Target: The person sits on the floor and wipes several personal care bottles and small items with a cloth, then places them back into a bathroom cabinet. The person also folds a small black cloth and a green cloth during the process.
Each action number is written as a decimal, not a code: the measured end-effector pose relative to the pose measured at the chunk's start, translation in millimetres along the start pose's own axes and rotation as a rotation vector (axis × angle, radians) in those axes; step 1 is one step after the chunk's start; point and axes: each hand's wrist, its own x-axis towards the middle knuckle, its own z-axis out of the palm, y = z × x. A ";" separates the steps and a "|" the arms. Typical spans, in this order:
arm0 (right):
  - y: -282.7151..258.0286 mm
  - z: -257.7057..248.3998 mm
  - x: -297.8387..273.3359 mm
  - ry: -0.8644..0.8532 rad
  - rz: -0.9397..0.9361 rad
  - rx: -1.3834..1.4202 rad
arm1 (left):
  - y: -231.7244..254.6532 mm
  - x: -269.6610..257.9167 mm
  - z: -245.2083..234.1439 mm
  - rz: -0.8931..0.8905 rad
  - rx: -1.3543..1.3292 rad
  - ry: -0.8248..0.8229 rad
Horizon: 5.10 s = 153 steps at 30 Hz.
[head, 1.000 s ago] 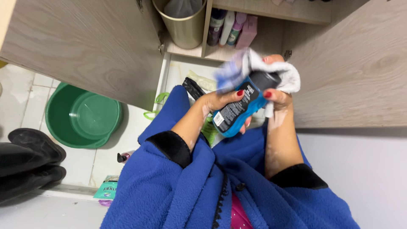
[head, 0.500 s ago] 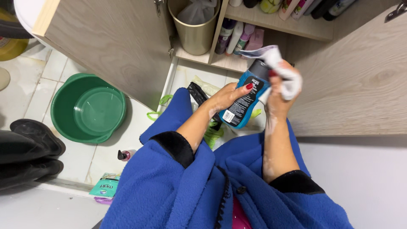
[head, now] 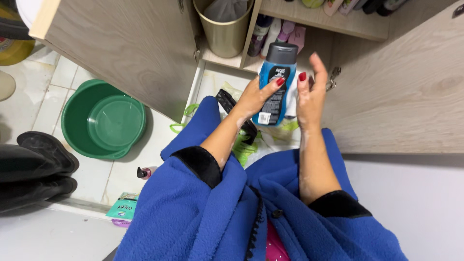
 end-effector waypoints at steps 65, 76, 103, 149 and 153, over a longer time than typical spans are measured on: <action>-8.6 0.8 -6.1 0.056 -0.135 -0.363 | 17.7 -7.2 1.9 0.608 0.530 0.331; -20.1 12.6 -10.7 -0.033 -0.026 -0.566 | 58.8 -21.6 5.7 1.005 1.117 -0.009; 83.3 -52.3 94.9 -0.028 0.413 -0.745 | -0.2 11.0 -18.6 -0.030 1.064 0.203; 430.9 -28.1 182.9 0.274 0.471 -0.495 | -9.8 21.6 -29.5 -0.116 1.035 0.098; 378.0 -28.6 178.2 0.188 0.536 -0.650 | -2.2 12.9 -27.6 -0.057 1.031 0.149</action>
